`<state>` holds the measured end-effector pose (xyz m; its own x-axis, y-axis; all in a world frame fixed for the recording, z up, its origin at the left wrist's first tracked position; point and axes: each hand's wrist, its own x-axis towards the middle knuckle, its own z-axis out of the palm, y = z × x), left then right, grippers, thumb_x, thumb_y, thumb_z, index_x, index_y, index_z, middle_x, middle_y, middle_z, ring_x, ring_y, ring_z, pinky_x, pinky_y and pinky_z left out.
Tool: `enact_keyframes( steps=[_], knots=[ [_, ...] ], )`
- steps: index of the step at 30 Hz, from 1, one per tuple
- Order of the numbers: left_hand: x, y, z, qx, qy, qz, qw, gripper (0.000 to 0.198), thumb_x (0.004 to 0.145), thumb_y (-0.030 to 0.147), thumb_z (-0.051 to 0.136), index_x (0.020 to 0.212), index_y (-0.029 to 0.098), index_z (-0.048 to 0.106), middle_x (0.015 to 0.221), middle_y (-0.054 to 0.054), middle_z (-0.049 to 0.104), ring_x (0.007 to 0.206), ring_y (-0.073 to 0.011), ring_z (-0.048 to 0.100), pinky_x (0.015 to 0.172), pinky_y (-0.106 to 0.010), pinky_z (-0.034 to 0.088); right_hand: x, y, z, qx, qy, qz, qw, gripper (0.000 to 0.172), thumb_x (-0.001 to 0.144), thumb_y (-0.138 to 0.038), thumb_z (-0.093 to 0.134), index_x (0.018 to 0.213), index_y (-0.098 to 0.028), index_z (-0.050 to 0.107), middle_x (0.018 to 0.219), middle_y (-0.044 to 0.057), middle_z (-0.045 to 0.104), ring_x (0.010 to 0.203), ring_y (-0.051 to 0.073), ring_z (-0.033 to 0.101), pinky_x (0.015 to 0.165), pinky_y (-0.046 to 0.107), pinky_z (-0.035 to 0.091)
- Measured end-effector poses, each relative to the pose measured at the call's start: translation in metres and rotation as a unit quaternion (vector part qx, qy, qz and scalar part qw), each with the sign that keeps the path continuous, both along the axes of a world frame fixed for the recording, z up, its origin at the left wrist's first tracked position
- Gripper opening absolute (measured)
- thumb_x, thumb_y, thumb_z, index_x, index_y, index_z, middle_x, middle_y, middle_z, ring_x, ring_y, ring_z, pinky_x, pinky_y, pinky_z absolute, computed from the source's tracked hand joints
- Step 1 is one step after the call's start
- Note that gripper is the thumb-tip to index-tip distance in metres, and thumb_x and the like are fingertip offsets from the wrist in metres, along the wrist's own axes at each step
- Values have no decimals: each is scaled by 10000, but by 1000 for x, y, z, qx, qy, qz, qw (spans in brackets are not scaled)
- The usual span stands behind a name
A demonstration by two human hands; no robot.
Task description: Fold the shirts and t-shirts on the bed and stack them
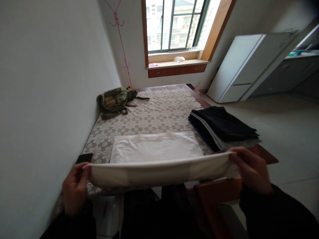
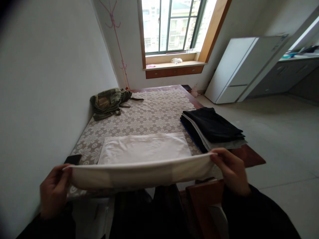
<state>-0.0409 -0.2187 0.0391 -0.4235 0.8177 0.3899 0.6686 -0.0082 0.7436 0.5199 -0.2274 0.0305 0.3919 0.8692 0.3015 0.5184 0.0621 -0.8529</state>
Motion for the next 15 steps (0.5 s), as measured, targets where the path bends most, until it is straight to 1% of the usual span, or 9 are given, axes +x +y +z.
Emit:
enact_keyframes(
  steps=[2,3,5,7,9,11,13,15],
  knots=[
    [3,40,5,-39,2,-32,999,376,867,560,569,950,206,667,802,-32,724,717,-208,680,635,-274,532,-9,45,7,-33,-38,8,999,295,821,-504,673,884,-218,709,776,59,714,722,236,664,640,331,518],
    [6,61,7,-52,19,-43,998,373,876,544,547,969,203,665,825,-41,730,727,-211,684,652,-279,531,-13,67,9,-49,-58,19,997,291,836,-486,638,888,-208,708,780,58,723,725,229,667,638,314,510],
    [11,101,7,-78,84,-62,991,366,903,503,506,1025,197,666,873,-58,737,745,-214,683,695,-293,519,-19,105,7,-81,-123,36,988,244,874,-415,584,892,-204,705,821,59,747,747,213,674,680,299,503],
    [15,136,3,-124,130,-96,979,351,918,454,478,1050,193,672,907,-77,742,762,-220,681,727,-306,505,-25,133,1,-121,-203,41,971,201,900,-337,559,917,-204,708,861,71,762,790,215,684,731,298,492],
    [16,164,-7,-156,149,-117,969,311,900,416,499,1024,199,683,934,-85,751,794,-225,680,754,-308,497,-28,151,-7,-164,-279,38,945,188,917,-290,549,956,-207,714,905,90,771,855,235,698,763,301,478],
    [15,182,-20,-169,148,-125,966,278,878,397,524,986,205,694,935,-81,758,810,-223,681,761,-299,495,-29,159,-13,-200,-329,33,922,194,935,-274,542,998,-214,716,956,105,777,923,252,707,776,299,467],
    [12,194,-32,-178,140,-127,966,267,866,390,532,960,204,698,919,-78,760,811,-215,686,750,-285,500,-29,164,-17,-221,-351,34,909,211,957,-269,526,1042,-218,712,996,111,779,967,253,710,784,287,462],
    [8,200,-43,-188,133,-123,965,268,857,387,531,947,199,699,908,-78,762,806,-210,691,733,-274,504,-30,166,-19,-235,-361,34,902,228,974,-259,510,1085,-212,703,1026,119,778,987,249,712,794,280,460]
  ],
)
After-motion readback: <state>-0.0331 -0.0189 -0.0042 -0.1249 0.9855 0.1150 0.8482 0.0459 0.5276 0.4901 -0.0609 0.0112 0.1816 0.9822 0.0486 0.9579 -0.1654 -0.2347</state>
